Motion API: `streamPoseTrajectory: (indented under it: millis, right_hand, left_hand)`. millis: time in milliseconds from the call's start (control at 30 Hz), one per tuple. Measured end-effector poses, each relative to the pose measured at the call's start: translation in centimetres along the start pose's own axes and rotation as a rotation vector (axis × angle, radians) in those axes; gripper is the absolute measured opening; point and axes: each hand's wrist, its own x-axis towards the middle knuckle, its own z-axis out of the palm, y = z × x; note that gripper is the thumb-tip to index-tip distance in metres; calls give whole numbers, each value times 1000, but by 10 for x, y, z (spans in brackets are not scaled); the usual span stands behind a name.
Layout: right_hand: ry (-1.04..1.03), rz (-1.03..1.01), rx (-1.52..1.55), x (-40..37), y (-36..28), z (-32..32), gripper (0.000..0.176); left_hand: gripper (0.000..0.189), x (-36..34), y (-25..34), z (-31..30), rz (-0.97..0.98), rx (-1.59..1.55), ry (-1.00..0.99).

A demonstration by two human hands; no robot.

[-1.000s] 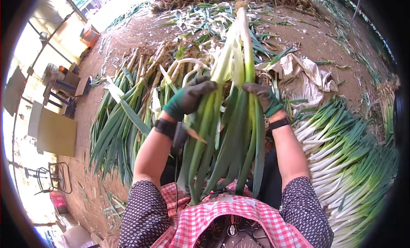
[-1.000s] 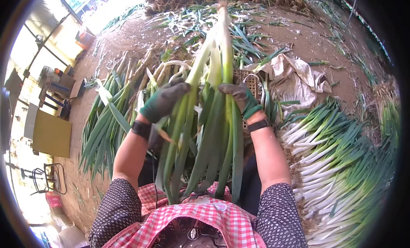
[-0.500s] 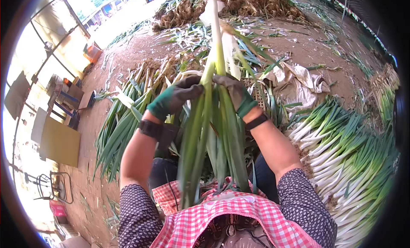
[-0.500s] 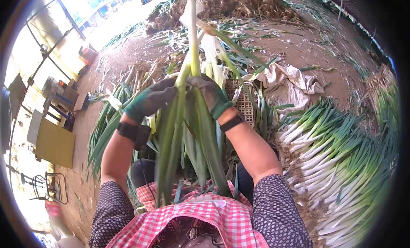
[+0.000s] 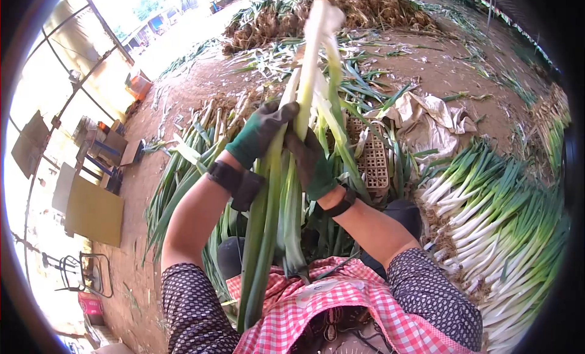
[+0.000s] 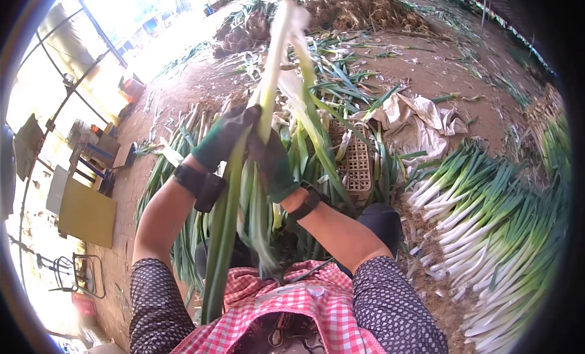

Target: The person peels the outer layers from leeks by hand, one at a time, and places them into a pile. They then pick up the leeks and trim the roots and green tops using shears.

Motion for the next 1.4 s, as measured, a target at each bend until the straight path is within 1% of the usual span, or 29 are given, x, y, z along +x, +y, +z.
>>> streamPoseTrajectory:
  millis: [67, 100, 200, 233, 333, 400, 433, 467, 500, 533, 567, 600, 633, 667, 733, 767, 833, 933, 1000, 1033, 1067, 1133, 1167, 1200, 1233, 1267, 1300, 1333, 1400]
  right_hand:
    - [89, 15, 93, -2, 6, -4, 37]
    - [176, 28, 221, -5, 24, -9, 42]
    - [194, 179, -54, -8, 13, -14, 33]
    - [86, 176, -211, -9, 8, -17, 34]
    - [-254, 167, -680, -13, -14, -33, 39]
    - [-487, 138, -990, -9, -46, -43, 43]
    - [-552, 368, -1033, -12, -102, -36, 66]
    - [-280, -35, -1159, -10, -94, -57, 79]
    - [8, -439, -1241, -9, -86, -78, 91]
    - [179, -785, -1596, 4, -99, -92, 107]
    - [307, -872, -1659, 18, -109, -95, 111]
    - [321, -745, -1670, 30, -118, -92, 113]
    - [430, -707, -1723, 51, -113, -93, 112]
    - [541, -669, -1771, 75, -101, -101, 111]
    - [264, -606, -1067, 123, -74, -146, 59]
    - [123, -557, -714, 143, -66, -167, 38]
    - [192, -563, -867, 173, -68, -196, 35]
    - [287, -554, -1108, 197, -77, -240, 33]
    - [385, -683, -1333, 185, -110, -264, 27]
    - [453, -818, -1471, 169, -150, -270, 23]
    - [548, -855, -1564, 162, -185, -289, 25]
    - [755, -769, -1703, 145, -270, -348, 29]
    - [844, -692, -1754, 136, -316, -385, 31]
    - [903, -635, -1791, 123, -354, -405, 33]
    - [928, -602, -1817, 110, -384, -421, 36]
    - [895, -600, -1817, 93, -388, -400, 35]
    - [861, -598, -1815, 77, -393, -383, 34]
    - [800, -594, -1782, 62, -389, -365, 36]
    - [608, -484, -1579, 28, -338, -351, 41]
  left_hand:
    - [52, 8, -28, 7, 110, 7, -60]
    - [50, 13, -40, 6, 163, 14, -87]
    - [48, 14, -37, 12, 151, 90, -91]
    - [47, 19, -36, 11, 103, 161, -82]
    - [45, 30, -34, 9, 40, -138, -192]
    - [50, 26, -31, 13, 57, -95, -133]
    - [52, 21, -30, 16, 65, -74, -104]
    - [55, 17, -33, 20, 76, -57, -74]
    - [51, 15, -41, 21, 159, -71, -95]
    - [50, 10, -41, 29, 146, -78, -107]
    - [50, 4, -34, 43, 132, -85, -120]
    - [50, -4, -25, 58, 121, -88, -133]
    - [45, -18, -18, 75, 175, -151, -175]
    - [46, -17, -25, 82, 151, -58, -206]
    - [50, -36, -19, 112, 152, -93, -187]
    - [52, -43, -15, 116, 124, -82, -179]
    - [55, -53, -11, 119, 60, -64, -161]
    - [56, -61, -20, 116, 50, -84, -170]
    - [61, -65, -19, 108, 5, -111, -219]
    - [64, -68, -19, 103, -18, -121, -245]
    - [65, -72, -26, 101, -14, -130, -262]
    - [66, -88, -51, 95, -11, -149, -293]
    - [63, -95, -49, 91, 7, -149, -265]
    - [58, -92, -52, 86, 57, -160, -227]
    - [53, -87, -59, 81, 107, -181, -183]
    - [48, -84, -67, 79, 149, -208, -136]
    - [45, -72, -69, 78, 172, -141, -105]
    - [44, -61, -70, 83, 223, -196, -58]
    - [42, -42, -71, 92, 317, -165, -4]
